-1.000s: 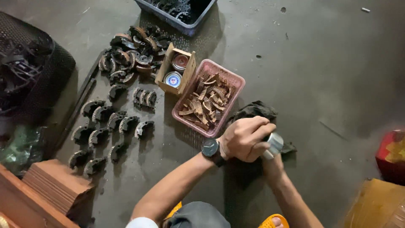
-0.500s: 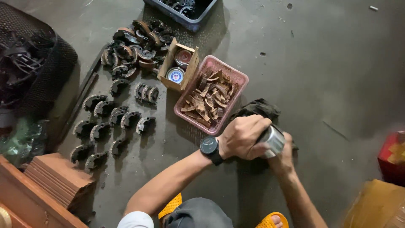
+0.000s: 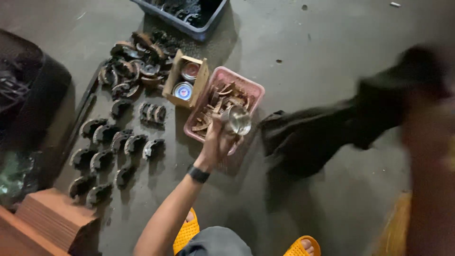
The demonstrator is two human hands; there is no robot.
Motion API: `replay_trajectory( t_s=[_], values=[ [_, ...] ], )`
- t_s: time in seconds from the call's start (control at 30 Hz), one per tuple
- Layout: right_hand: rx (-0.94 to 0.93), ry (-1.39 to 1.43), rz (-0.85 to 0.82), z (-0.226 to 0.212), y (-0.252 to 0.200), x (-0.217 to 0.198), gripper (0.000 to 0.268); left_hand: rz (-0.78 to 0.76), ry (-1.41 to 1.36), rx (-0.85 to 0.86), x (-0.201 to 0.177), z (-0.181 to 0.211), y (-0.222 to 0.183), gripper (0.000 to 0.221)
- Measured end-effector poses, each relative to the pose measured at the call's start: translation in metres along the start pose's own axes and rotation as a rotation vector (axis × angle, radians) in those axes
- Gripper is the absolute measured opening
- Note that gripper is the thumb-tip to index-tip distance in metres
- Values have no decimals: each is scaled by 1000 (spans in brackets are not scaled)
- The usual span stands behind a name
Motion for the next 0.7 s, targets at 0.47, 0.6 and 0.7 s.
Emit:
replay_trajectory(
  t_s=[0.47,0.6,0.7],
  values=[
    [176,430,526,-3,-57,-29,8,-245,1629,401,-10,-90,-35,86],
    [185,584,615,22,-86,-6,11,-303,1940,223,-42,-139,-22,86],
    [185,694,568,45,-119,38,10,-322,2138,311,-72,-166,-19,82]
  ],
)
Point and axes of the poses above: each hand's wrist, its own y-axis towards the middle knuckle, its own x-axis out of the palm, z = x × y, the point moved 1 cm from there along y, towards the middle knuckle, and after that the axes turned 2 degrees about -z, right-handed, at the moved point
